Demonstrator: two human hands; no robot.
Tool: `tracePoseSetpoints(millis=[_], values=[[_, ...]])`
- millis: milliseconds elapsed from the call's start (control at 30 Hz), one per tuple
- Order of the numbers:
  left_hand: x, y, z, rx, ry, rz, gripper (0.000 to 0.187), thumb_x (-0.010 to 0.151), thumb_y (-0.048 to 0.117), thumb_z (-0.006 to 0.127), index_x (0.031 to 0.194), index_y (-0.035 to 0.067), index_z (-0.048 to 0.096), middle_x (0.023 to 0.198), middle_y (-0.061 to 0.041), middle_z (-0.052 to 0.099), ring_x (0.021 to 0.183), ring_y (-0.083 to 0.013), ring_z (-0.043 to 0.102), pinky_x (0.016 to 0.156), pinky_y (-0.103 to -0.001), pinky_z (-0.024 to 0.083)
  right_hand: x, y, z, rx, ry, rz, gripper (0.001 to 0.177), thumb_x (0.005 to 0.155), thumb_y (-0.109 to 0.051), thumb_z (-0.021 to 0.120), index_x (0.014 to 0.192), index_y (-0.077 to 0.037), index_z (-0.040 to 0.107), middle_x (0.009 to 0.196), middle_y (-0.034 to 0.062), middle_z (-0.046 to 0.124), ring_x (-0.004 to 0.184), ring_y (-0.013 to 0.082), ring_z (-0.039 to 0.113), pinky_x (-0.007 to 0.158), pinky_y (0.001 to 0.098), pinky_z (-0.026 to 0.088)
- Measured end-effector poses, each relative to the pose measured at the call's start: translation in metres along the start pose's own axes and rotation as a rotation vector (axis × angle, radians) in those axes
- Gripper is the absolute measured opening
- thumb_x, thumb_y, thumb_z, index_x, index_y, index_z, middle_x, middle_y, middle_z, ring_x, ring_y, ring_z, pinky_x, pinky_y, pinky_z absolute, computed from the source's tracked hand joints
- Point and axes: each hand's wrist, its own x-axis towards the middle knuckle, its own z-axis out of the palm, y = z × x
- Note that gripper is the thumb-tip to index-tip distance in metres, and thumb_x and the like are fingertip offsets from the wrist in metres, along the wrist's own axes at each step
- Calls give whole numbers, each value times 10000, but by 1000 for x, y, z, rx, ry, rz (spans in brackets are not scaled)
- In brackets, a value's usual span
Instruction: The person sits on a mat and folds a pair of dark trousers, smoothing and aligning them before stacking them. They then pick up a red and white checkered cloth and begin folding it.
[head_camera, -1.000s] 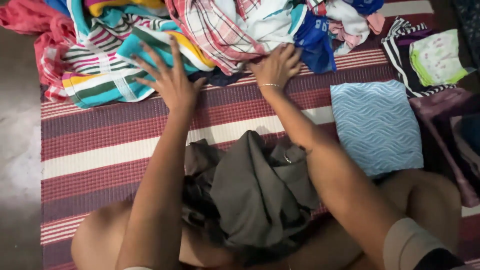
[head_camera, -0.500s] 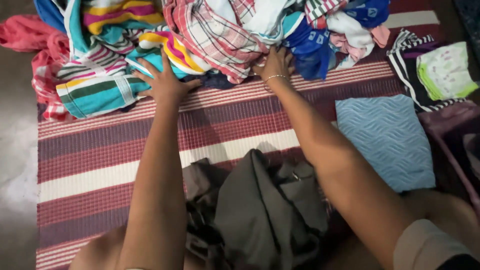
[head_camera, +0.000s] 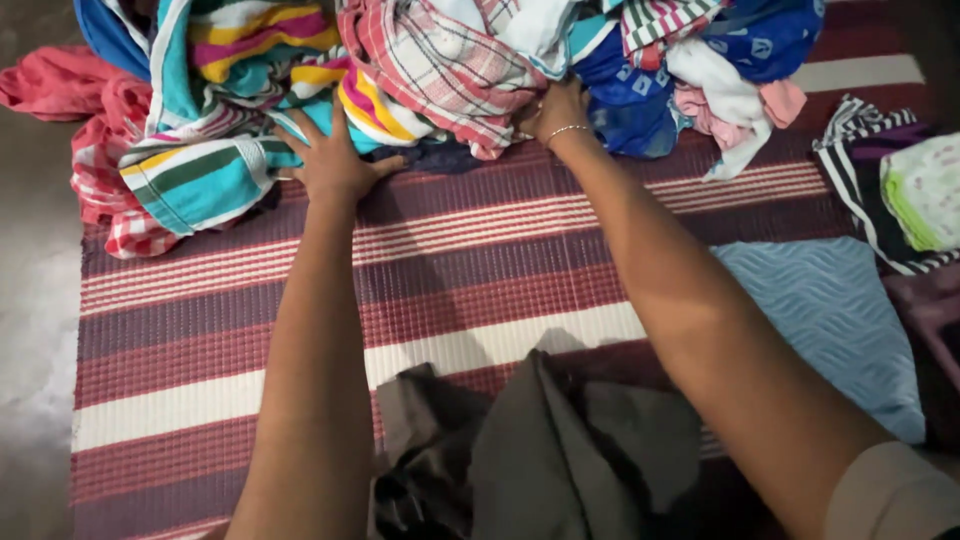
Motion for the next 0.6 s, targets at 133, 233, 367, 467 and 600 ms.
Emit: tracePoseSetpoints(millis=[133, 233, 367, 467, 600], values=[[24, -2, 1, 1, 0, -8, 1339, 581, 684, 920, 1640, 396, 154, 1669, -308, 28, 1499, -625, -18, 1002, -848, 318, 25, -7, 2, -17, -73, -6, 815, 667, -378, 869, 1375, -128, 553, 1369, 264, 536, 1302, 492, 430, 1120, 624, 309], [37, -2, 4, 32, 21, 10, 1341, 593, 720, 909, 1646, 384, 150, 1658, -322, 29, 1494, -616, -13, 994, -864, 298, 39, -6, 6, -86, -119, -13, 804, 679, -403, 858, 1367, -118, 556, 1398, 229, 553, 1315, 490, 431, 1111, 625, 326], [37, -2, 8, 29, 15, 3, 1307, 627, 724, 876, 1653, 366, 150, 1672, -299, 22, 1509, -599, -11, 1028, -869, 250, 42, 10, 22, -82, -118, -25, 804, 700, -423, 840, 1382, -110, 550, 1391, 247, 543, 1318, 509, 416, 1108, 622, 324], [14, -3, 15, 93, 110, 40, 1182, 770, 770, 749, 1673, 315, 137, 1688, -275, 8, 1519, -578, 14, 1043, -874, 216, 37, 27, 33, -129, -104, -80, 829, 754, -489, 817, 1419, -94, 518, 1439, 273, 495, 1353, 526, 384, 1149, 604, 306], [-9, -5, 30, 237, 174, 70, 1015, 931, 766, 495, 1675, 174, 139, 1693, -241, 18, 1541, -508, 74, 1077, -834, 198, -3, 36, 16, -136, -149, -305, 920, 847, -584, 767, 1514, -58, 411, 1603, 348, 240, 1430, 542, 233, 1154, 621, 202]])
